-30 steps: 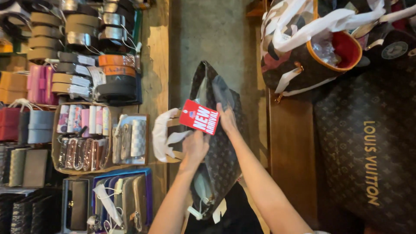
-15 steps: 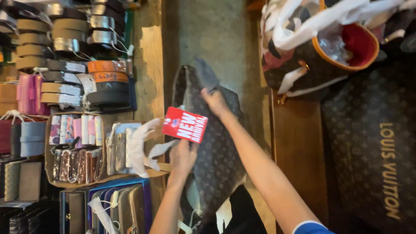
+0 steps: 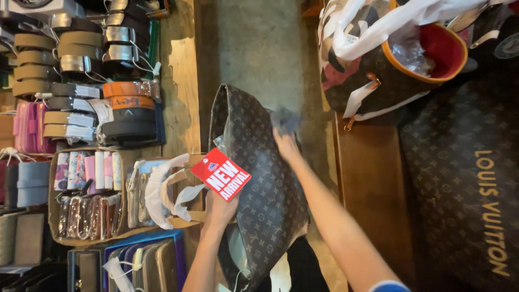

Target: The recorder is wiping down and organizing designer handbags and accessories in a retail store setting.

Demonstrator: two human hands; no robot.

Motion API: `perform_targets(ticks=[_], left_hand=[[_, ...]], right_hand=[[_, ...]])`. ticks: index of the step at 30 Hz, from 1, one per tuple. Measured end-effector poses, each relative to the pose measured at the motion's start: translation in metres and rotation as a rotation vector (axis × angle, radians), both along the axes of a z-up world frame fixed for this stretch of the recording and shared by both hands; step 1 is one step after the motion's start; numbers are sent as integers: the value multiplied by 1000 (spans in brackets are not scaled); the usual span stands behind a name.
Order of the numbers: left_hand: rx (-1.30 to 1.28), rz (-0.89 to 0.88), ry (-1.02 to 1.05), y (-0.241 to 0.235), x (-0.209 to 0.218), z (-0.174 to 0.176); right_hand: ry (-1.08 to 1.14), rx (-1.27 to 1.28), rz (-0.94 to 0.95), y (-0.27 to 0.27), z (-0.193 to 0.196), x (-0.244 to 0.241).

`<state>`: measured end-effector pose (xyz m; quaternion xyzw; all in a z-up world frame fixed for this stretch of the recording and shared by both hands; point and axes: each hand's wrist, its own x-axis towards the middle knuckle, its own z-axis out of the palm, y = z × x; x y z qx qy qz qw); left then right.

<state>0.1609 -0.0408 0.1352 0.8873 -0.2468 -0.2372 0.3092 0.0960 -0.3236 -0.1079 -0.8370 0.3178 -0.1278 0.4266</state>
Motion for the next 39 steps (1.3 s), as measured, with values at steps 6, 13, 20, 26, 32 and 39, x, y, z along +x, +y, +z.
perform_targets(ticks=[6, 13, 20, 26, 32, 39], left_hand=[[151, 1, -51, -4, 6, -16], [-28, 48, -131, 26, 1, -60], [101, -58, -305, 24, -21, -34], [-12, -192, -245, 8, -23, -48], [15, -10, -18, -8, -43, 17], [32, 42, -55, -3, -43, -36]], right_hand=[[149, 392, -109, 10, 59, 33], [2, -344, 290, 233, 242, -120], [-16, -59, -9, 230, 194, -165], [219, 315, -495, 152, 45, -164], [-31, 697, -879, 271, 20, -233], [-627, 1324, -951, 343, 213, -207]])
